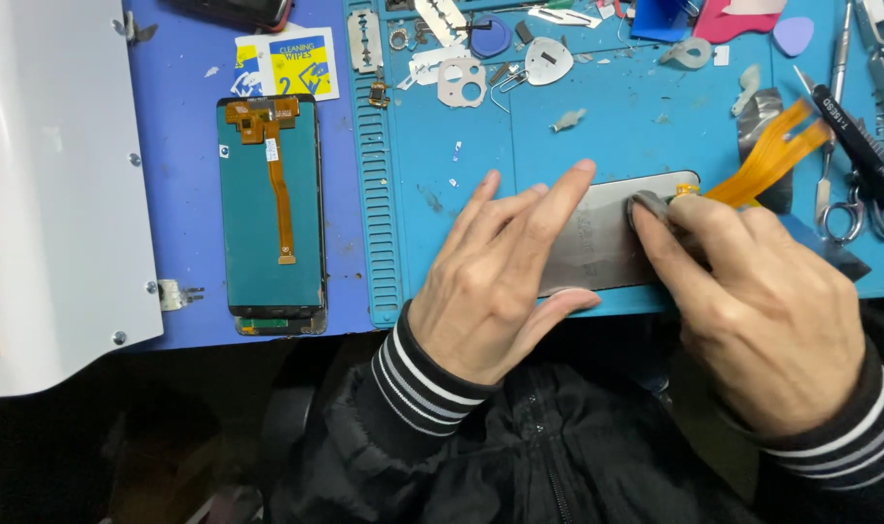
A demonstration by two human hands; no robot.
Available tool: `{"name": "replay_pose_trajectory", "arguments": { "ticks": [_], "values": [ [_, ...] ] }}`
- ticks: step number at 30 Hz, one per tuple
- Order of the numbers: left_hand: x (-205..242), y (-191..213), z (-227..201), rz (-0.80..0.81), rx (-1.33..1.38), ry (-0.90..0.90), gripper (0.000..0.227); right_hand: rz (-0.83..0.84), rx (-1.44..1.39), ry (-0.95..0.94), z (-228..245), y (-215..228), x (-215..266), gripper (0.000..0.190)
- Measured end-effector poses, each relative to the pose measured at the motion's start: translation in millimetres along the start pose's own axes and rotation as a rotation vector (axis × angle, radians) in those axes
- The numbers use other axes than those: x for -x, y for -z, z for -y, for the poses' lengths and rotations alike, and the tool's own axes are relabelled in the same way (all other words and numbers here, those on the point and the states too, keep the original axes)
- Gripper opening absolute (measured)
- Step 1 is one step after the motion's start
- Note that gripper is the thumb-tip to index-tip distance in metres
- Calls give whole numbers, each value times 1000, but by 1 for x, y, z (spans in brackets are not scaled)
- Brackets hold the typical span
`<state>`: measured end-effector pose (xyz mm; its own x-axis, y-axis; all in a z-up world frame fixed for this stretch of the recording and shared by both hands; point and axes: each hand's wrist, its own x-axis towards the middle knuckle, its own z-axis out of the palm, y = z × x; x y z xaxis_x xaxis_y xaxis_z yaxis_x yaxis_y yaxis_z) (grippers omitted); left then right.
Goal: The person cleans the back of a disassembled smartphone using a cloth and a small brush. They wipe the metal backplate and then use the brush to clean the edges and crevices of the device.
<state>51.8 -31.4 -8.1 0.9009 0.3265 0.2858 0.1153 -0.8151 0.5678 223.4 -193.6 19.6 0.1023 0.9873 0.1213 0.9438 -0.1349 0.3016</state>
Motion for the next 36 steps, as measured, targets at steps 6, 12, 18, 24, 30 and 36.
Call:
{"name": "replay_pose_trajectory", "arguments": {
  "ticks": [6,12,18,24,30,36],
  "values": [
    [1,0,2,-10,5,44,108,280,-598,294,-21,10,18,55],
    [5,1,7,-6,112,35,120,402,-928,103,-31,17,58,63],
    [-1,0,1,-164,52,18,72,187,-681,-120,-11,21,35,50],
    [-11,-3,-24,-169,338,1,49,-87,-594,138,13,13,18,37],
    [-30,-17,-38,12,483,-11,51,-188,-377,69,34,-22,14,22],
    [-17,2,-18,-136,78,59,51,19,25,-145,24,2,-9,45]
  ]
}}
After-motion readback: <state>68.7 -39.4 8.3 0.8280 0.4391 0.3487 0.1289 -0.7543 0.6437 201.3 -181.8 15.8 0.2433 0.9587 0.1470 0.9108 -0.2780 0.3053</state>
